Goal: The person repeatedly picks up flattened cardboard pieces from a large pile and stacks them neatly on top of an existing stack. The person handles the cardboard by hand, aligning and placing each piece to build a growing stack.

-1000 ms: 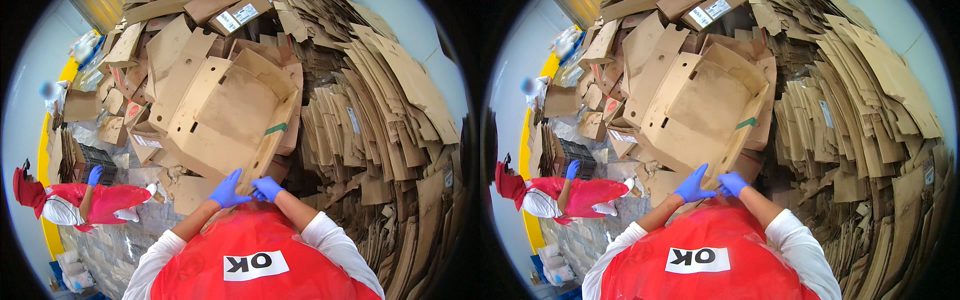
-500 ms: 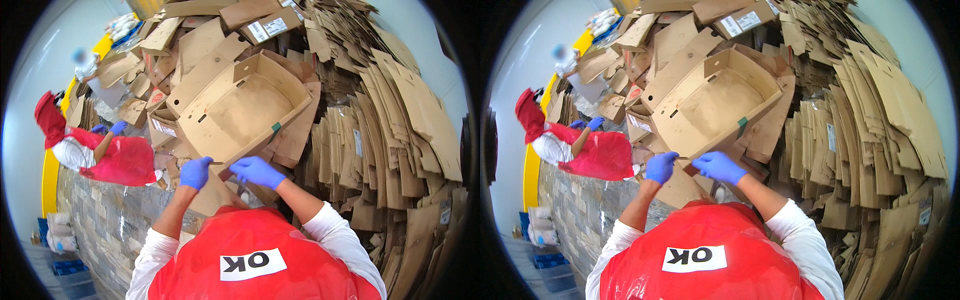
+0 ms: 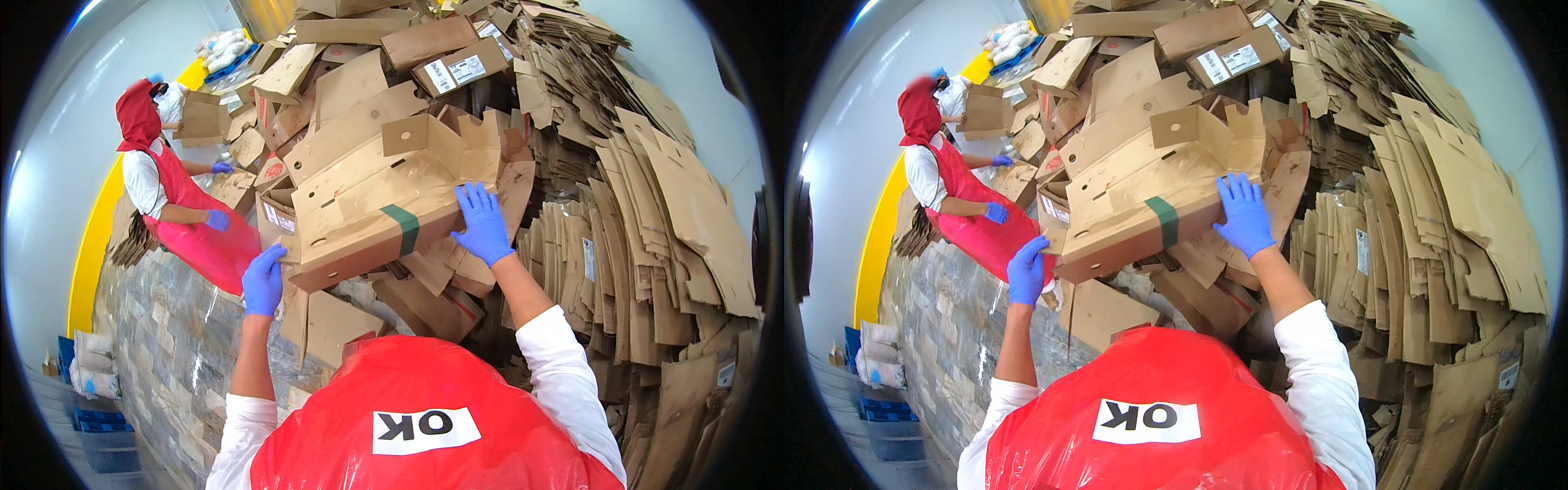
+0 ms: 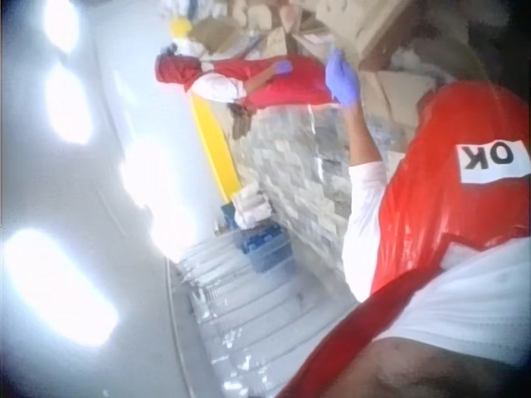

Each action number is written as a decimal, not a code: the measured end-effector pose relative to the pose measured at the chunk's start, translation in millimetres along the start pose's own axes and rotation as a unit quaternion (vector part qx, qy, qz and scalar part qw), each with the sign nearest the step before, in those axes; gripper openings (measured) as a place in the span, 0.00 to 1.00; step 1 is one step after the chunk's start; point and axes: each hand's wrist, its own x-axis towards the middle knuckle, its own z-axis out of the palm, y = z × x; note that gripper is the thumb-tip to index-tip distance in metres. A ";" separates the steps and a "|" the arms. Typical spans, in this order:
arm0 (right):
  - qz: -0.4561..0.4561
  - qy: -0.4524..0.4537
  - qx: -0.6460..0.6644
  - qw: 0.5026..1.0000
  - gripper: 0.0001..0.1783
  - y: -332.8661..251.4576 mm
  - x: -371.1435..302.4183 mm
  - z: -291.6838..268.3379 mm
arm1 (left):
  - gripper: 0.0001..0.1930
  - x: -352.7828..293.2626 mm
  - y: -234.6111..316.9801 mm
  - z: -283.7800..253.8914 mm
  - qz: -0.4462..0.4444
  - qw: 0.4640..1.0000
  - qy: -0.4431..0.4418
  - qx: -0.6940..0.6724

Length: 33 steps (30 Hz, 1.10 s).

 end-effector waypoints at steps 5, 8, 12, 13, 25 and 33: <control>-0.070 -0.097 -0.026 0.993 0.24 1.2 -11.1 13.2 | 0.17 -42.4 -22.9 12.6 -0.040 0.994 -0.088 -0.042; -0.129 -0.071 0.018 0.989 0.17 -8.8 -34.4 4.2 | 0.15 -57.8 -26.1 1.6 -0.126 0.954 -0.271 0.000; -0.196 -0.113 0.094 0.969 0.15 -44.9 -57.2 -22.5 | 0.27 -52.8 -8.6 6.4 -0.193 0.847 -0.474 -0.147; -0.211 -0.122 0.113 0.963 0.14 -59.0 -55.8 -27.7 | 0.34 -42.6 -1.9 23.3 -0.127 0.866 -0.460 -0.145; -0.285 -0.104 0.126 0.945 0.15 -130.2 -31.8 -73.9 | 0.27 14.2 74.7 249.5 0.239 0.735 -0.605 -0.191; -0.273 -0.110 0.166 0.941 0.14 -134.9 -35.5 -74.8 | 0.29 -24.8 91.7 270.0 -0.019 0.667 -0.590 -0.454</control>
